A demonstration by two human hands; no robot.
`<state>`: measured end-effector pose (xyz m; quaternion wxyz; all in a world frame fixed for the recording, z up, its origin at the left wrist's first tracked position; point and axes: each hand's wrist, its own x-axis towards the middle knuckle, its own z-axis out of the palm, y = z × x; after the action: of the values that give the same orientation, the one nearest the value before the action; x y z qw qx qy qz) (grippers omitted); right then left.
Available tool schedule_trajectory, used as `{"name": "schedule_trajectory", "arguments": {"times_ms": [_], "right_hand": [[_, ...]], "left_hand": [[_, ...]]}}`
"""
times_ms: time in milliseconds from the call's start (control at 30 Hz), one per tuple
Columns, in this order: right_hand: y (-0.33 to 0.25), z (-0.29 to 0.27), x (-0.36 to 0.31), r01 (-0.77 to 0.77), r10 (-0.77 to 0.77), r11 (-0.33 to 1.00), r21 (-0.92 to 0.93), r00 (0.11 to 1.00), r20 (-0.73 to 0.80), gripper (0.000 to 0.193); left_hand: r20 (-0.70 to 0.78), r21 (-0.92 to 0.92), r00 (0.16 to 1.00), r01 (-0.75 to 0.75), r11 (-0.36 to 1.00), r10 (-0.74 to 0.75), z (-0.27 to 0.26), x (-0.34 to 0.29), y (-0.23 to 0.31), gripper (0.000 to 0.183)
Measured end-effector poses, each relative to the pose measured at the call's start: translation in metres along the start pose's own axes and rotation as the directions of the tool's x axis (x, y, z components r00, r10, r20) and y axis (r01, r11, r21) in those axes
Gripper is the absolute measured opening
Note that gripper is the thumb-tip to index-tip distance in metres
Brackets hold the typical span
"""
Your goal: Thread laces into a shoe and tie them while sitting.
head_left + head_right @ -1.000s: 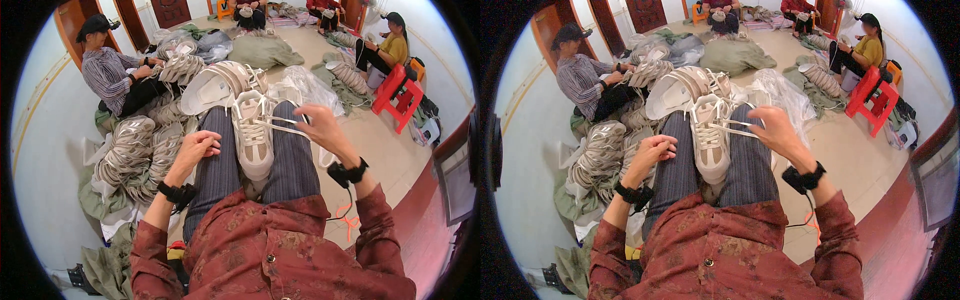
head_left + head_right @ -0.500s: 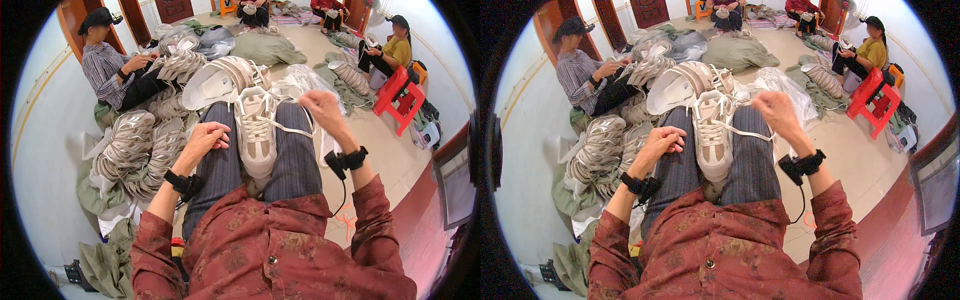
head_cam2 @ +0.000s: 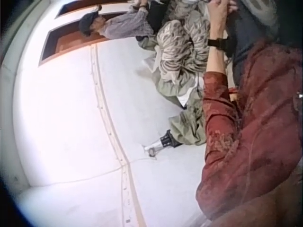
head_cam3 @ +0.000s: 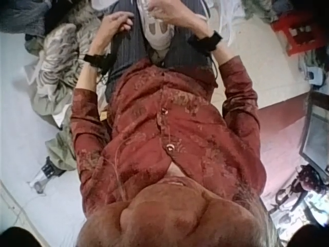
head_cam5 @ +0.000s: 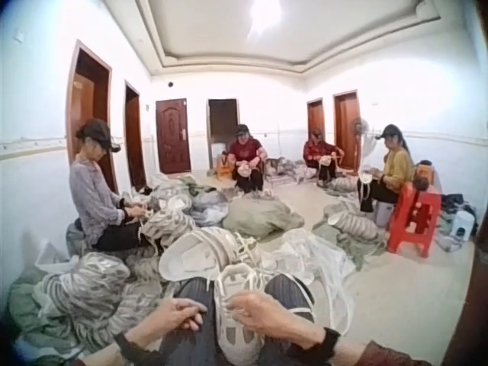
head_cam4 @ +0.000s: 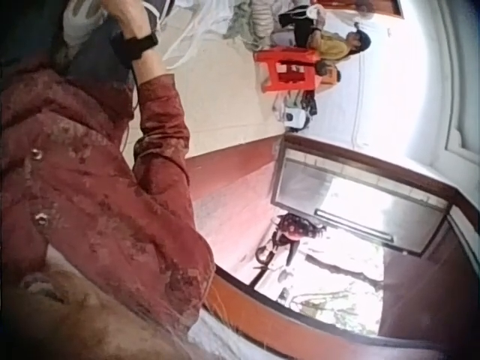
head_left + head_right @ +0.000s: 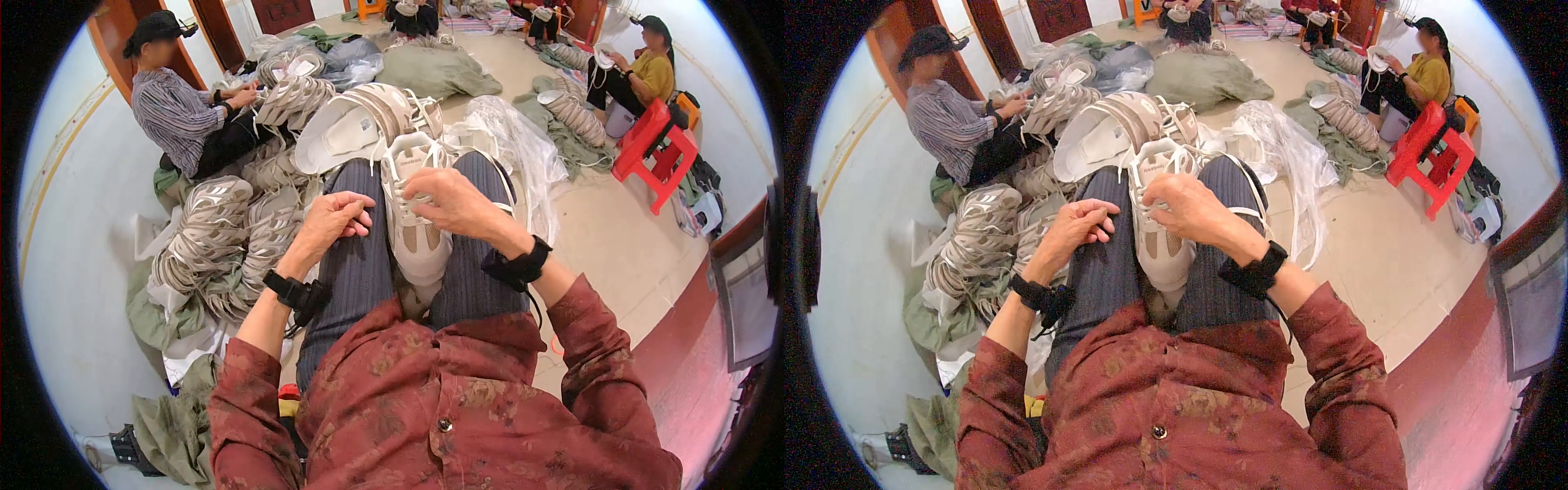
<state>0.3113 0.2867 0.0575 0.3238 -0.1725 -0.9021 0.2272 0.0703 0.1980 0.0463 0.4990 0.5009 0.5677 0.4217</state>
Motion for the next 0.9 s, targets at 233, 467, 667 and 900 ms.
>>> {"name": "schedule_trajectory", "arguments": {"times_ms": [233, 467, 667, 900], "right_hand": [[-0.023, 0.009, 0.001, -0.024, 0.038, 0.975, -0.222, 0.998, 0.059, 0.024], [-0.015, 0.005, 0.013, -0.021, 0.032, 0.997, -0.079, 0.99, 0.14, 0.02], [-0.005, 0.009, 0.017, 0.052, -0.041, 0.994, -0.099, 0.992, 0.119, 0.019], [-0.006, 0.005, 0.014, -0.038, 0.033, 0.999, 0.03, 0.988, 0.149, 0.017]], "left_hand": [[0.007, -0.003, 1.0, -0.018, 1.0, 0.018, -0.002, -0.006, -0.006, 0.027], [0.013, -0.01, 1.0, -0.025, 1.0, 0.025, -0.003, -0.004, -0.006, 0.027], [0.001, -0.003, 1.0, -0.024, 1.0, 0.024, 0.0, -0.006, -0.002, 0.027], [0.0, -0.017, 1.0, -0.029, 0.999, 0.029, -0.001, -0.006, -0.006, 0.028]]}}
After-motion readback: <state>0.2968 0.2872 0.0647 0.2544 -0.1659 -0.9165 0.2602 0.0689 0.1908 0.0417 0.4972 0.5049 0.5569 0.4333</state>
